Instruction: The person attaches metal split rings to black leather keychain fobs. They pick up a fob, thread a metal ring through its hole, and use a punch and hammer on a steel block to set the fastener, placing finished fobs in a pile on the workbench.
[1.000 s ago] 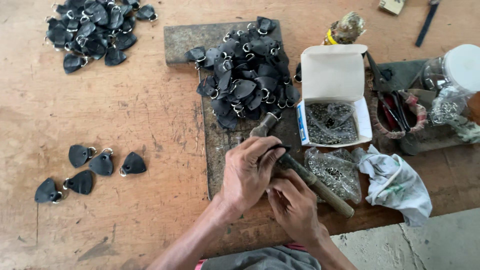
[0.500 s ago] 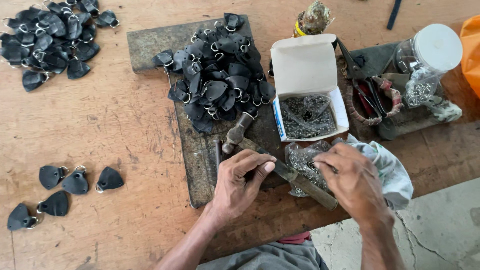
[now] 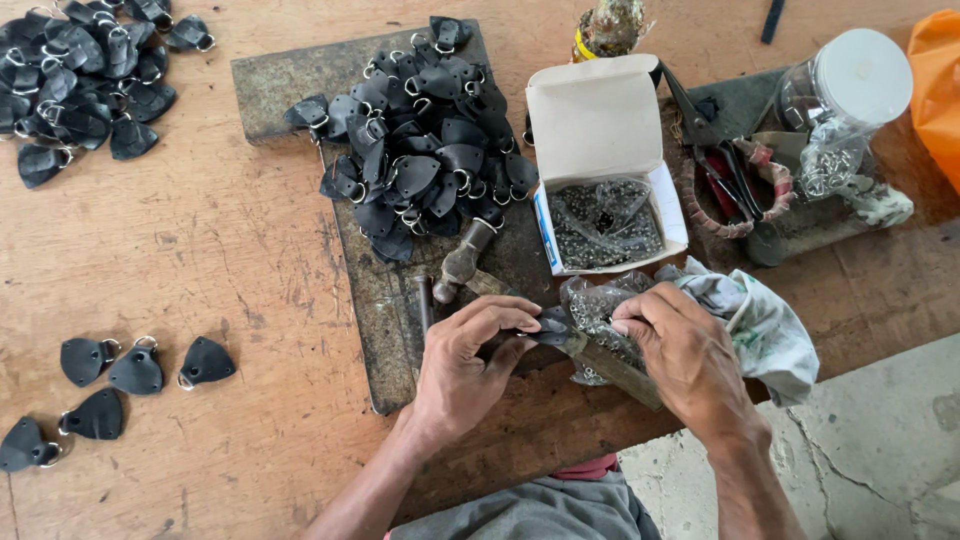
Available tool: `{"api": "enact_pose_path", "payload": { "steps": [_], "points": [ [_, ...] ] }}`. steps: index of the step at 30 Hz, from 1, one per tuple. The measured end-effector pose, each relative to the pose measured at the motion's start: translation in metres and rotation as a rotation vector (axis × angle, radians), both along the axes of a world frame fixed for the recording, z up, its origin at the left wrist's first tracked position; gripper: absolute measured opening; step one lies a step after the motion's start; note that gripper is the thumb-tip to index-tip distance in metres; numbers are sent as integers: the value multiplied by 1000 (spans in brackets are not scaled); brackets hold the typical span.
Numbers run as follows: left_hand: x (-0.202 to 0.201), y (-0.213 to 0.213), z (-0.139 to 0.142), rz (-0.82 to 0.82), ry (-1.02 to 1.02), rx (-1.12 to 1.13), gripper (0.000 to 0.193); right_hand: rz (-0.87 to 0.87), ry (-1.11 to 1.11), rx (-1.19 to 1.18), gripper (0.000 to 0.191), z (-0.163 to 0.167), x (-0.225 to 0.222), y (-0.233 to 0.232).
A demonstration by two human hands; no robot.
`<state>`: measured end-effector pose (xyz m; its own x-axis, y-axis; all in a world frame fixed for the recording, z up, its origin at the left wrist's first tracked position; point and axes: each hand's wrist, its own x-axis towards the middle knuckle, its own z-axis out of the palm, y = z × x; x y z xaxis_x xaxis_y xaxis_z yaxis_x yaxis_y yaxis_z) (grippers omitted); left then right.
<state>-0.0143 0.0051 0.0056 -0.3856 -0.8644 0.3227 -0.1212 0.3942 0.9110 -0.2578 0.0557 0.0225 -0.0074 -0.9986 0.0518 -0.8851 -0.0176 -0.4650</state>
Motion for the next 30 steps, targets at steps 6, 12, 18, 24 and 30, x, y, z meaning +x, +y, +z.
{"api": "enact_pose_path", "payload": {
  "steps": [6, 12, 18, 24, 30],
  "points": [
    [-2, 3, -7, 12, -92, 88, 25, 6, -13, 35, 14, -1, -6, 0],
    [-1, 4, -11, -36, -67, -58, 27, 31, 48, 61, 14, -3, -10, 2],
    [-2, 7, -9, -41, -54, -31, 25, 87, 32, 85, 11, -5, -15, -3],
    [-3, 7, -8, -44, -30, -51, 27, 44, -1, 120, 9, 1, -15, -1],
    [-2, 7, -6, -67, -34, -74, 33, 35, -11, 176, 9, 0, -14, -1]
  ]
}}
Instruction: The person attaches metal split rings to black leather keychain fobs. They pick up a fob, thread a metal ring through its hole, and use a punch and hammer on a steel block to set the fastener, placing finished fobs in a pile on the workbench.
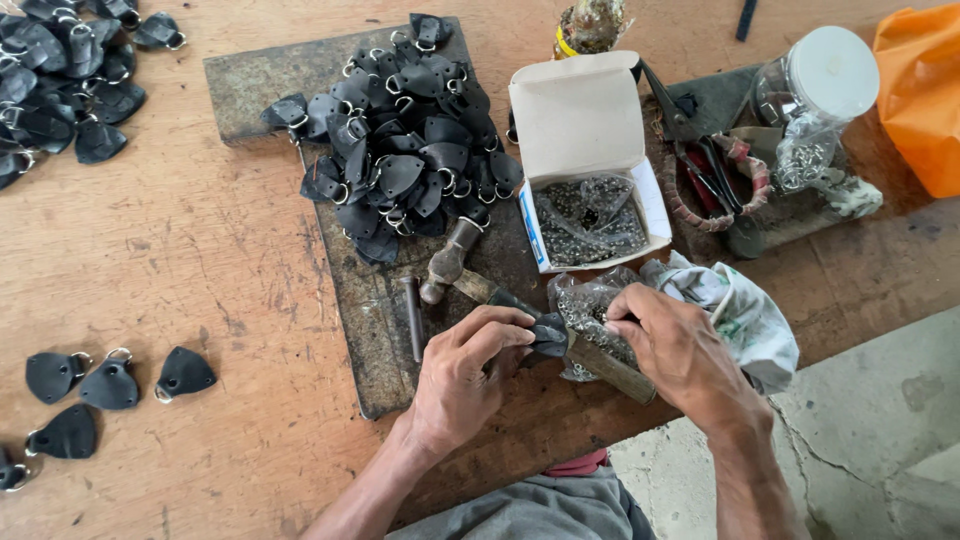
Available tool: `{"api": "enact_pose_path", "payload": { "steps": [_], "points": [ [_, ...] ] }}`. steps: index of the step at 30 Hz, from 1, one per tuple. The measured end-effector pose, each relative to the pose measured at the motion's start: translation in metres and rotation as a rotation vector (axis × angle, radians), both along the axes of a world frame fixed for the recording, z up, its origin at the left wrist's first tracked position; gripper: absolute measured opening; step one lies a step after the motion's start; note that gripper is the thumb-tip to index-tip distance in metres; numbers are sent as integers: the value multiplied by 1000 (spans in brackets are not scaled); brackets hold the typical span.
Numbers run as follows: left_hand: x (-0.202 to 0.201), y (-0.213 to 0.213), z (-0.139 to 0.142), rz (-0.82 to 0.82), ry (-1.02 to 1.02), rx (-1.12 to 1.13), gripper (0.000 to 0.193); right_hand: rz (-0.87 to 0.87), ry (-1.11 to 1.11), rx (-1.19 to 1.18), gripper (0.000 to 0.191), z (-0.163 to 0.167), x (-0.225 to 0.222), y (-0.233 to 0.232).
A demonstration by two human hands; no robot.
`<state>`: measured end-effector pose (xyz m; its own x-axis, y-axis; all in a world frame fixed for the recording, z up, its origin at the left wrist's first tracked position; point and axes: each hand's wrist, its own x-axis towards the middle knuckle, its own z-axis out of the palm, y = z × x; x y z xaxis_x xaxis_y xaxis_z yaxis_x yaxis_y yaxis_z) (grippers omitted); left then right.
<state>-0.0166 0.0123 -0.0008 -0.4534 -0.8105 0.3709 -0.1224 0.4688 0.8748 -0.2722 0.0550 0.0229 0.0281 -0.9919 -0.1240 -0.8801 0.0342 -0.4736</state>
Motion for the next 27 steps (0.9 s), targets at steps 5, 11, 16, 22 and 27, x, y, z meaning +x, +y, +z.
{"api": "enact_pose_path", "payload": {
  "steps": [5, 11, 16, 22, 27],
  "points": [
    [1, 1, 1, -10, -27, 7, 35, 151, -38, -221, 21, -2, -5, 1],
    [2, 1, 2, -62, 4, 20, 37, 129, -155, -291, 9, 1, -2, 0],
    [4, 3, 3, -101, 36, 32, 42, 178, -240, -384, 9, 3, 20, -6],
    [6, 4, 4, -92, 62, 37, 50, 157, -440, -338, 23, 12, 48, -6],
    [7, 5, 4, -92, 63, 61, 52, 34, -562, -345, 33, 14, 63, -8]
  ]
}}
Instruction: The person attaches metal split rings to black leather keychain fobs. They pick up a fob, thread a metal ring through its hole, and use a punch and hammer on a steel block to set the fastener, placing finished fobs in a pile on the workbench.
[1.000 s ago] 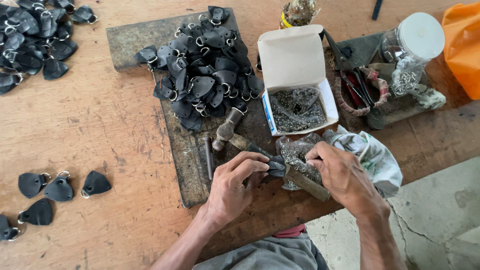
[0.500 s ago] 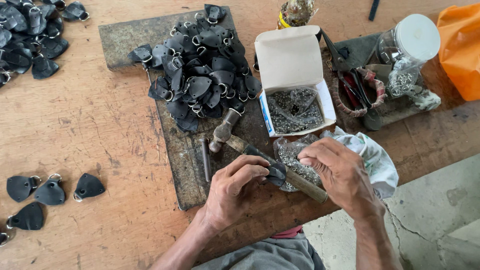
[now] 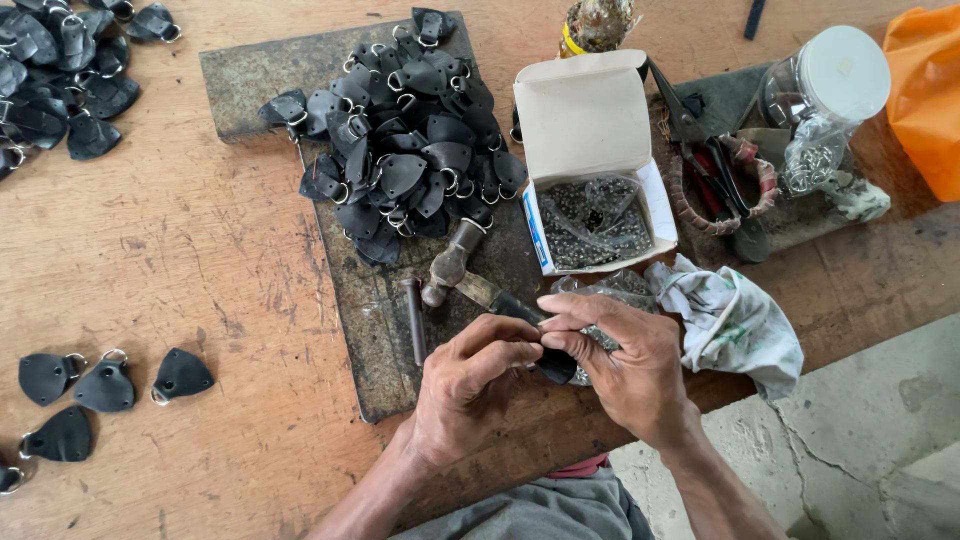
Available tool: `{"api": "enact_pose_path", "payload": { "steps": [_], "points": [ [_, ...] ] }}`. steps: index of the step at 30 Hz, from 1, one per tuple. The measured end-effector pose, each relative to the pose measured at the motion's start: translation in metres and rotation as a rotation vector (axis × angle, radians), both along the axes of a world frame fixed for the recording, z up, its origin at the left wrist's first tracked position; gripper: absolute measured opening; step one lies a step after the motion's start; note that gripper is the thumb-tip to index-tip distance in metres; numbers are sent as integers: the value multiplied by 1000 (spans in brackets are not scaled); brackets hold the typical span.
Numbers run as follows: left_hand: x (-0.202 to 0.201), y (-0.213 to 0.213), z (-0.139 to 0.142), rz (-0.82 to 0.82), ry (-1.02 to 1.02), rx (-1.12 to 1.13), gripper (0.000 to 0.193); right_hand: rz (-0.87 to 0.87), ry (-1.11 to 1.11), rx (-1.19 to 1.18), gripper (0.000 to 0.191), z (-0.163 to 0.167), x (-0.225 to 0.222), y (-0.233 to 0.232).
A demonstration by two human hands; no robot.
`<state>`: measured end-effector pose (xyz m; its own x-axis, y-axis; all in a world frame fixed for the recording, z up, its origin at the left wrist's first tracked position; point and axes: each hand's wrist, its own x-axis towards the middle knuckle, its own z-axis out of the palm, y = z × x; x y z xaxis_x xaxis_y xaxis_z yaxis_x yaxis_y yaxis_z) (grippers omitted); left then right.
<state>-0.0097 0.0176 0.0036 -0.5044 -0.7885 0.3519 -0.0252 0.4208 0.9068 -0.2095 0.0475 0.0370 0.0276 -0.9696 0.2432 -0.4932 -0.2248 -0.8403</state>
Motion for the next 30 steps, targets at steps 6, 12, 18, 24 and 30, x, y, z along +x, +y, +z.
{"api": "enact_pose_path", "payload": {
  "steps": [6, 12, 18, 24, 30],
  "points": [
    [1, -1, -1, 41, -4, 19, 50, -4, 122, -4, 42, 1, 0, 1],
    [0, 1, -6, 60, -1, 12, 52, 54, 203, -102, 47, -3, 0, 2],
    [-3, -4, -6, 140, 15, 48, 39, 95, 202, -4, 46, -1, -3, 11],
    [-9, -13, 7, 164, -81, 35, 25, 64, 193, 323, 43, 4, -21, 8],
    [-12, -17, 17, 42, -94, 664, 19, -91, 624, -49, 16, -2, -63, -56]
  ]
}}
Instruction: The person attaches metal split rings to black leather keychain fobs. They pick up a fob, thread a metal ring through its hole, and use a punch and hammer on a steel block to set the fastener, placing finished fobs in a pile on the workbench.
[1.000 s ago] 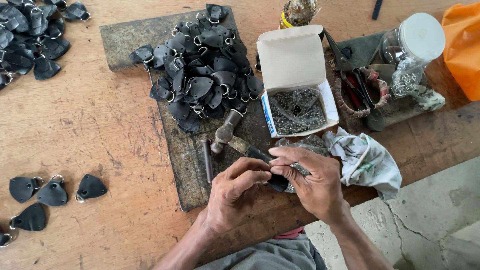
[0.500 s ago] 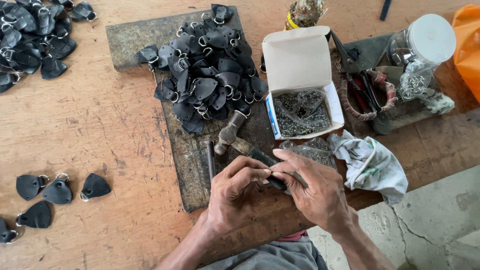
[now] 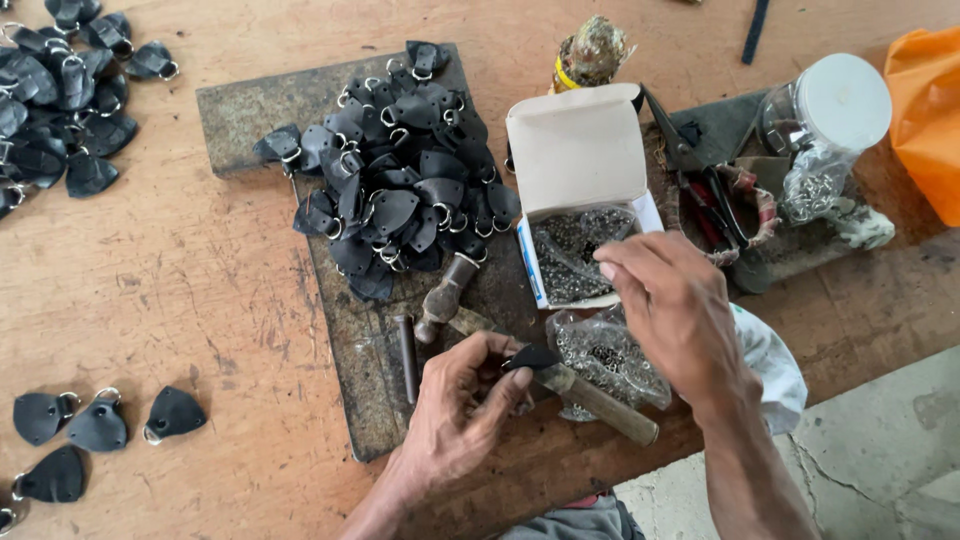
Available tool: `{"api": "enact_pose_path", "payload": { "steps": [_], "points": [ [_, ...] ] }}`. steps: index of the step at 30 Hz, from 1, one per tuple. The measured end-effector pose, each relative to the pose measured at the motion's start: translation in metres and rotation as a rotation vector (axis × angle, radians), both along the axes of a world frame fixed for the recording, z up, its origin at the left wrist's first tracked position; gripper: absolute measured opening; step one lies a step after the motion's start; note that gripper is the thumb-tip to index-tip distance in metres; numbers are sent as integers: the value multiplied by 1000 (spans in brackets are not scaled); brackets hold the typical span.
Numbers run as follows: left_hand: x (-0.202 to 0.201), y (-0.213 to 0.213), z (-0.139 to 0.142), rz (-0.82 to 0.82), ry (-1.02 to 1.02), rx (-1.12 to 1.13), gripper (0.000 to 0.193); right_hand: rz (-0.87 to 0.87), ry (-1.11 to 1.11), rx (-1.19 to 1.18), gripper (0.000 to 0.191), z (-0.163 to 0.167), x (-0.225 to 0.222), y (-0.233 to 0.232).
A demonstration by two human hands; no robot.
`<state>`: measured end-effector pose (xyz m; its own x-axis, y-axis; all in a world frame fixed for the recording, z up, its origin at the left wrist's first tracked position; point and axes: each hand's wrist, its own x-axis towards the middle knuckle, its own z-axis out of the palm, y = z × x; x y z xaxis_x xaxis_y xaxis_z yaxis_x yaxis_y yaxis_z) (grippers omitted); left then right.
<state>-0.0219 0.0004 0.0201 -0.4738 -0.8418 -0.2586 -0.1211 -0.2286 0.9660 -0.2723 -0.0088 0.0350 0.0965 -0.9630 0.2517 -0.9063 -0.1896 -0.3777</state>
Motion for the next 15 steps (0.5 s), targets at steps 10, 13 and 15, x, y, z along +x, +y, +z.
{"api": "enact_pose_path", "payload": {
  "steps": [10, 13, 15],
  "points": [
    [-3, -8, -9, 102, 60, 218, 23, -27, 157, 319, 11, -25, -8, -34],
    [-3, -7, -11, 119, 147, 219, 23, -35, 167, 369, 9, -22, -9, -29],
    [-3, -7, -12, 119, 165, 238, 25, -60, 126, 365, 9, -18, -7, -28]
  ]
}}
